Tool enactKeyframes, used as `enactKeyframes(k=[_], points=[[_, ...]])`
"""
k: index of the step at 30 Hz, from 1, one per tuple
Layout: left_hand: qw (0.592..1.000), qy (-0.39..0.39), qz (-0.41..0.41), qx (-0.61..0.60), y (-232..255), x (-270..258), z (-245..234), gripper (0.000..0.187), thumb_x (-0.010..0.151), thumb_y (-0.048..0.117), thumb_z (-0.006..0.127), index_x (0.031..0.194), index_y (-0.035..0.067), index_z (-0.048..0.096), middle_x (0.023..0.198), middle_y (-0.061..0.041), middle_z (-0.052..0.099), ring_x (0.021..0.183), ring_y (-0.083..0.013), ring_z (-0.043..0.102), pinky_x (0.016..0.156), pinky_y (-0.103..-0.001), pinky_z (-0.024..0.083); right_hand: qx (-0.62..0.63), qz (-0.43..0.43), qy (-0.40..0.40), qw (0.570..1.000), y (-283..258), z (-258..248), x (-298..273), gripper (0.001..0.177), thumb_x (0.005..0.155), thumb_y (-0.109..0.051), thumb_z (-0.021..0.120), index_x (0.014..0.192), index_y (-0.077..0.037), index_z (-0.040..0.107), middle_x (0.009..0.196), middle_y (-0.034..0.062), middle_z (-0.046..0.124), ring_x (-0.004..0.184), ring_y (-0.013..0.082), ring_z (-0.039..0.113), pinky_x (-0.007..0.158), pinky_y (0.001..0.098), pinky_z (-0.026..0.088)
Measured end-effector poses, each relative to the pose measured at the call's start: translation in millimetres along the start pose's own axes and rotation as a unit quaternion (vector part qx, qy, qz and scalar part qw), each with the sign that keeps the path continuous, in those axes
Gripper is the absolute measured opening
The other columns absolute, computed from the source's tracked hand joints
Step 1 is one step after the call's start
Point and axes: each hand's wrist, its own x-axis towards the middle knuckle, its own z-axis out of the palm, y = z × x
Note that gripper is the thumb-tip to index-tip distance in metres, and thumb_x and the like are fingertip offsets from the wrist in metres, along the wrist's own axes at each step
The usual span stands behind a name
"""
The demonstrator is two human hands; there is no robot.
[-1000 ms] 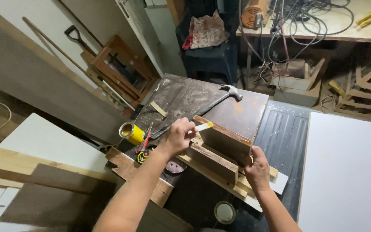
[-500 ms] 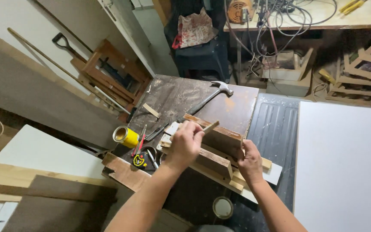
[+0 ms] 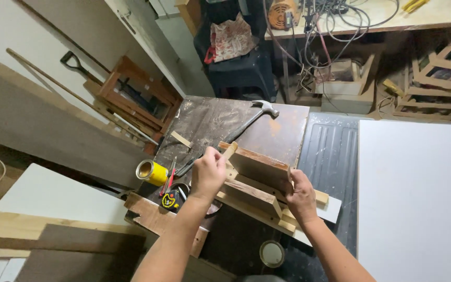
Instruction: Applying adhesive to the edges of wooden boards and organizing them on a workbench for assembly.
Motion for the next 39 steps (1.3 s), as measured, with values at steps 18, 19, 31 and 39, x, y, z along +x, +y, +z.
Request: enactKeyframes(k=[18,19,31,39], points=[[0.995,0.008,-0.079,0.052,-11,4,-18,0.013,0.096,0.029,0.064,0.095,0.016,0.064,0.084,-0.018,0.078,0.091,-0.0425,0.078,0.079,-0.054,0.061,-0.012,0.003,0.000,1.000,-1,1,1,0.005,0.099,-0.020,0.068,0.097,-0.019,0.063,0.084,0.0083,0.060,0.091,0.0341,0.069,0.087,0.0454,0.057],[0.991,0.036,-0.111,0.060,-25,8,-24,0.014,0.097,0.030,0.065,0.095,0.016,0.063,0.086,-0.019,0.078,0.094,-0.0413,0.078,0.080,-0.054,0.060,-0.012,0.002,-0.002,1.000,-1,1,2,0.005,0.099,-0.019,0.067,0.097,-0.018,0.063,0.084,0.0085,0.060,0.091,0.0342,0.069,0.087,0.0450,0.057],[0.990,0.024,-0.130,0.057,-12,3,-28,0.013,0.100,0.029,0.063,0.101,0.017,0.062,0.088,-0.020,0.078,0.095,-0.0414,0.078,0.083,-0.054,0.060,-0.019,0.014,-0.011,1.000,7,3,-2,0.006,0.098,-0.014,0.064,0.098,-0.020,0.063,0.085,0.0074,0.062,0.095,0.0331,0.070,0.089,0.0447,0.056],[0.994,-0.021,-0.087,0.068,-5,9,-36,0.009,0.099,0.029,0.066,0.099,0.020,0.065,0.090,-0.016,0.080,0.097,-0.0399,0.078,0.083,-0.053,0.060,-0.011,0.020,-0.005,1.000,7,5,0,0.006,0.099,-0.013,0.063,0.100,-0.019,0.064,0.086,0.0088,0.062,0.094,0.0341,0.069,0.089,0.0447,0.056]])
